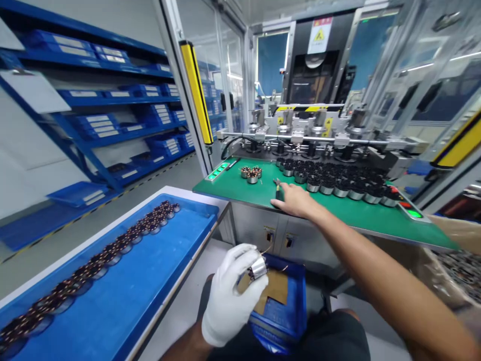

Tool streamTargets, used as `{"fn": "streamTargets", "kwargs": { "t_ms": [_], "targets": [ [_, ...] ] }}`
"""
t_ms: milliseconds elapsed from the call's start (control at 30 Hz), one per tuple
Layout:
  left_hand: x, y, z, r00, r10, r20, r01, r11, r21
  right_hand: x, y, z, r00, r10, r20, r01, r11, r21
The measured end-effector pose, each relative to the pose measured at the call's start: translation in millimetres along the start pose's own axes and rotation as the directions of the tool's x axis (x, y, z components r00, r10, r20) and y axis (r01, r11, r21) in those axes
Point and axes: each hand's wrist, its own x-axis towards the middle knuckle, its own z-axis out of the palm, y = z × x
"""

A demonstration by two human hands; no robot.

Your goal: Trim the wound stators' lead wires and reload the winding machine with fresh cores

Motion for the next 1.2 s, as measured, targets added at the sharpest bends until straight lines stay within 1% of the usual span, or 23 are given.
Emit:
{"fn": "streamTargets", "kwargs": {
  "t_ms": [67, 133, 233, 300, 333, 400, 433, 467, 500, 533, 567, 600, 633, 667, 700, 733, 800, 900, 967, 1033, 1200],
  "targets": [
    [0, 3, -2.4, 0.997, -0.080, -0.005, 0.079, 0.995, -0.067, -15, 22, -4, 0.989, -0.147, 0.035, 0.148, 0.989, -0.025],
    [2, 5, -2.6, 0.986, -0.166, 0.001, 0.164, 0.971, -0.172, -31, 42, -3, 0.971, -0.236, 0.039, 0.238, 0.970, -0.058],
    [5, 7, 1.2, 0.971, -0.232, 0.053, 0.234, 0.896, -0.378, -57, 61, 8, 0.962, -0.273, -0.021, 0.269, 0.956, -0.116],
    [9, 9, 4.8, 0.965, -0.255, 0.065, 0.257, 0.861, -0.440, -77, 65, 17, 0.954, -0.283, -0.094, 0.269, 0.953, -0.138],
    [10, 9, 6.5, 0.963, -0.263, 0.053, 0.259, 0.860, -0.440, -88, 65, 22, 0.943, -0.295, -0.155, 0.277, 0.952, -0.127],
    [12, 11, 8.7, 0.964, -0.265, 0.020, 0.252, 0.886, -0.390, -115, 60, 33, 0.904, -0.301, -0.304, 0.308, 0.951, -0.026],
    [13, 11, 9.2, 0.967, -0.256, -0.001, 0.239, 0.905, -0.352, -132, 56, 40, 0.888, -0.279, -0.365, 0.326, 0.942, 0.075],
    [13, 12, 9.2, 0.970, -0.243, -0.015, 0.227, 0.922, -0.314, -151, 50, 49, 0.894, -0.236, -0.380, 0.333, 0.919, 0.211],
    [14, 12, 8.9, 0.973, -0.230, -0.026, 0.213, 0.936, -0.282, -170, 44, 60, 0.926, -0.173, -0.335, 0.300, 0.877, 0.375],
    [14, 12, 8.5, 0.976, -0.216, -0.033, 0.201, 0.945, -0.259, -190, 37, 72, 0.964, -0.127, -0.232, 0.238, 0.803, 0.547],
    [13, 12, 8.2, 0.978, -0.205, -0.041, 0.188, 0.950, -0.248, -209, 31, 86, 0.986, -0.088, -0.142, 0.163, 0.695, 0.700],
    [13, 11, 7.9, 0.979, -0.196, -0.047, 0.178, 0.952, -0.247, -225, 25, 101, 0.998, -0.044, -0.051, 0.067, 0.576, 0.815],
    [12, 11, 7.8, 0.981, -0.188, -0.049, 0.170, 0.954, -0.248, -239, 20, 114, 1.000, -0.003, 0.028, -0.023, 0.483, 0.875],
    [11, 10, 8.0, 0.982, -0.181, -0.047, 0.164, 0.956, -0.244, -250, 15, 126, 0.996, 0.014, 0.084, -0.082, 0.422, 0.903],
    [10, 9, 8.3, 0.984, -0.172, -0.040, 0.158, 0.959, -0.236, -258, 12, 134, 0.993, 0.010, 0.120, -0.115, 0.389, 0.914],
    [8, 8, 8.9, 0.986, -0.163, -0.028, 0.152, 0.962, -0.225, -262, 10, 139, 0.991, -0.008, 0.136, -0.122, 0.383, 0.916],
    [6, 6, 10.2, 0.990, -0.139, 0.003, 0.137, 0.970, -0.199, -264, 11, 137, 0.989, -0.071, 0.132, -0.090, 0.425, 0.901],
    [4, 5, 12.2, 0.995, -0.095, 0.031, 0.099, 0.983, -0.155, -259, 15, 117, 0.990, -0.118, 0.076, 0.006, 0.578, 0.816],
    [5, 6, 13.1, 0.997, -0.067, 0.039, 0.072, 0.990, -0.123, -256, 17, 105, 0.987, -0.154, 0.035, 0.075, 0.654, 0.752],
    [6, 8, 13.6, 0.998, -0.042, 0.041, 0.046, 0.994, -0.104, -256, 17, 101, 0.983, -0.181, 0.015, 0.112, 0.669, 0.735],
    [8, 11, 14.0, 0.999, -0.022, 0.039, 0.025, 0.997, -0.075, -255, 17, 106, 0.977, -0.213, 0.005, 0.140, 0.659, 0.739]
  ]
}}
